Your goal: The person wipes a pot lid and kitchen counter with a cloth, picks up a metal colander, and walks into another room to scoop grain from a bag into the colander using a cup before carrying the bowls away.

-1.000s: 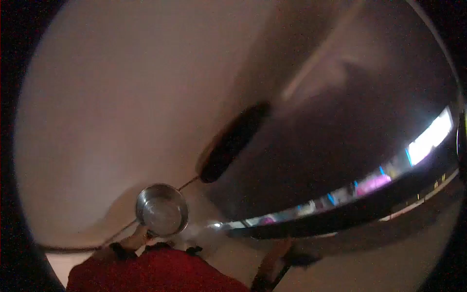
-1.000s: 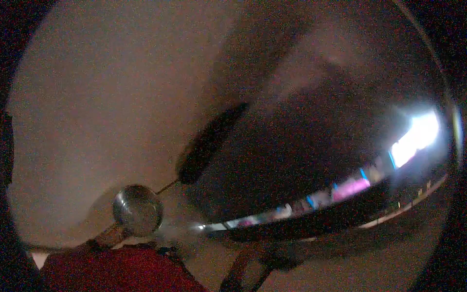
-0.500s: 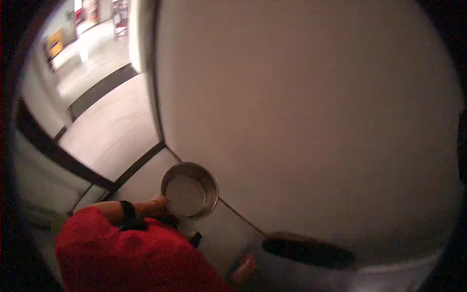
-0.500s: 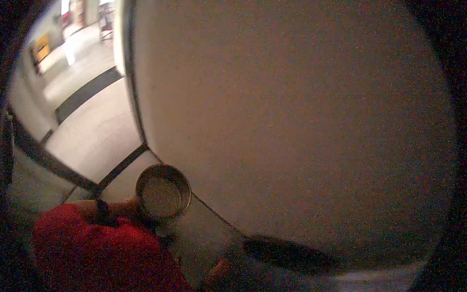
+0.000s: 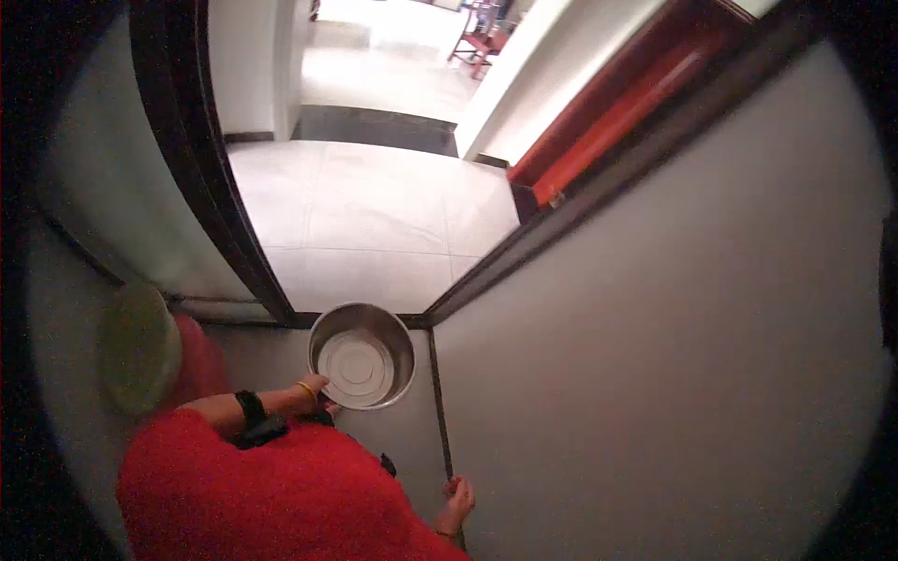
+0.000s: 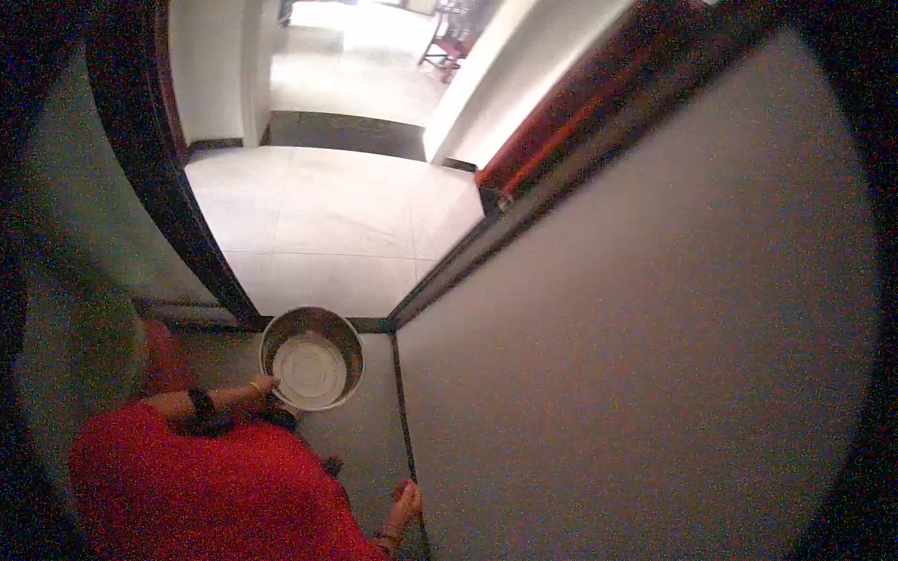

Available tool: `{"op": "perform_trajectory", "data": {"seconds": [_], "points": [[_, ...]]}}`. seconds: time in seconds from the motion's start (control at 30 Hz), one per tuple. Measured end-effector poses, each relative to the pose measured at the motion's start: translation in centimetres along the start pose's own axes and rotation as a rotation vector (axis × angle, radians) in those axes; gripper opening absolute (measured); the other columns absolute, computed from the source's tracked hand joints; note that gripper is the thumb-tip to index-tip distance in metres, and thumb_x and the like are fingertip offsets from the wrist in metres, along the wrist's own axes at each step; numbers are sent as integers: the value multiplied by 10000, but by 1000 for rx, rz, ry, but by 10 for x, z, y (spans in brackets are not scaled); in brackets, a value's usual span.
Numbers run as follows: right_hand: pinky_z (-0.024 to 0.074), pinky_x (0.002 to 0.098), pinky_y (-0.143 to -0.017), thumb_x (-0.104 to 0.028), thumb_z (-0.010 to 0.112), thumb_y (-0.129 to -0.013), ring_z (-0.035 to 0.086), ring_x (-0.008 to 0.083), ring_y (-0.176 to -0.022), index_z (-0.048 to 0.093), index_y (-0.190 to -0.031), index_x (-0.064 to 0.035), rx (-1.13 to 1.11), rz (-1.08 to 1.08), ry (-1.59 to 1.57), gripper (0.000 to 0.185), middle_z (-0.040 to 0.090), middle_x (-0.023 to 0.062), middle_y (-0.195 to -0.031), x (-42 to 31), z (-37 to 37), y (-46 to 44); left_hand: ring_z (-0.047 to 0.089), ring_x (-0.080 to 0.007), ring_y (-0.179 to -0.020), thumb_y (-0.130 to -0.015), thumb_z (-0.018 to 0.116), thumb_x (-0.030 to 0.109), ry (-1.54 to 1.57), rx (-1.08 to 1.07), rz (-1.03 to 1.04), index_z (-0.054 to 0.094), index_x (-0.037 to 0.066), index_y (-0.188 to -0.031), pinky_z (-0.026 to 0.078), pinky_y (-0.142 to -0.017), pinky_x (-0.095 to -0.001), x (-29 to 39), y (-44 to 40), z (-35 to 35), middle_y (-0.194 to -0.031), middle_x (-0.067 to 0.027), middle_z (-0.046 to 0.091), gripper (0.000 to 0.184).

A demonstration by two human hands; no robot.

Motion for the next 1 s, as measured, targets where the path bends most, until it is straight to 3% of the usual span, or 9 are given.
{"op": "perform_trajectory", "data": {"seconds": [0.2,0.3,0.43,0.57,0.7,0.8,0.9,0.97,1.0], "points": [[460,279,-647,-185,444,-854,548,157,-722,533,-972,0,-309,-116,105,237,561,63,-819,-124,51,-55,599,-281,-692,-847,395,215,278,-23,-107,488,-5,-991,495,-511,-376,26,20,14,-871,-175,591,279],[459,284,-661,-195,444,-858,552,160,-730,529,-987,-7,-349,-92,65,243,561,67,-822,-142,242,-120,601,-277,-644,-848,384,203,424,-29,-123,464,-1,-1005,487,-479,-368,109,-92,-59,-874,-177,587,270],[463,296,-660,-191,437,-863,557,165,-731,529,-985,-16,-437,-91,6,232,564,70,-821,-232,-121,-87,601,-275,-664,-848,389,198,545,8,-29,474,5,-985,490,-509,-365,-70,173,146,-844,-158,589,252],[469,306,-650,-196,441,-863,561,170,-724,528,-968,-20,-453,22,-84,223,569,75,-822,-219,318,-185,601,-266,-731,-836,421,205,607,81,-48,500,6,-963,499,-560,-359,199,-76,-28,-849,-133,590,249],[468,301,-655,-211,452,-862,557,172,-726,529,-956,-21,-573,-30,-132,225,571,83,-822,-259,394,-251,594,-237,-779,-813,455,206,585,125,43,533,15,-946,499,-580,-334,287,-41,-13,-874,-113,593,246],[466,292,-651,-232,463,-860,544,166,-730,526,-965,-16,-648,-12,-262,248,552,76,-826,-308,480,-271,592,-232,-779,-800,469,205,-657,108,604,545,25,-944,498,-610,-347,363,1,-17,-901,-122,594,243],[463,289,-644,-245,462,-860,542,166,-728,523,-969,-14,-680,-73,-296,262,543,73,-833,-365,544,-287,593,-238,-785,-788,480,202,611,-55,195,543,32,-951,501,-629,-354,367,-86,-28,-904,-126,594,244],[462,288,-642,-250,462,-858,541,167,-727,520,-974,-15,-668,-94,-331,268,540,74,-834,-382,579,-306,594,-257,-737,-797,462,209,-384,126,495,538,42,-958,496,-572,-354,430,-46,-22,-895,-127,595,244],[462,287,-642,-250,463,-856,541,168,-728,519,-976,-17,-648,-94,-353,268,540,75,-833,-389,596,-319,594,-256,-722,-799,458,209,23,115,361,537,46,-959,492,-545,-352,429,-85,-24,-886,-125,597,242]]}}
Point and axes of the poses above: each hand's wrist, its own y-axis away from the middle knuckle, its own z-axis out of the palm, x = y × z, the point moved 2 cm from there along -y, towards the middle knuckle
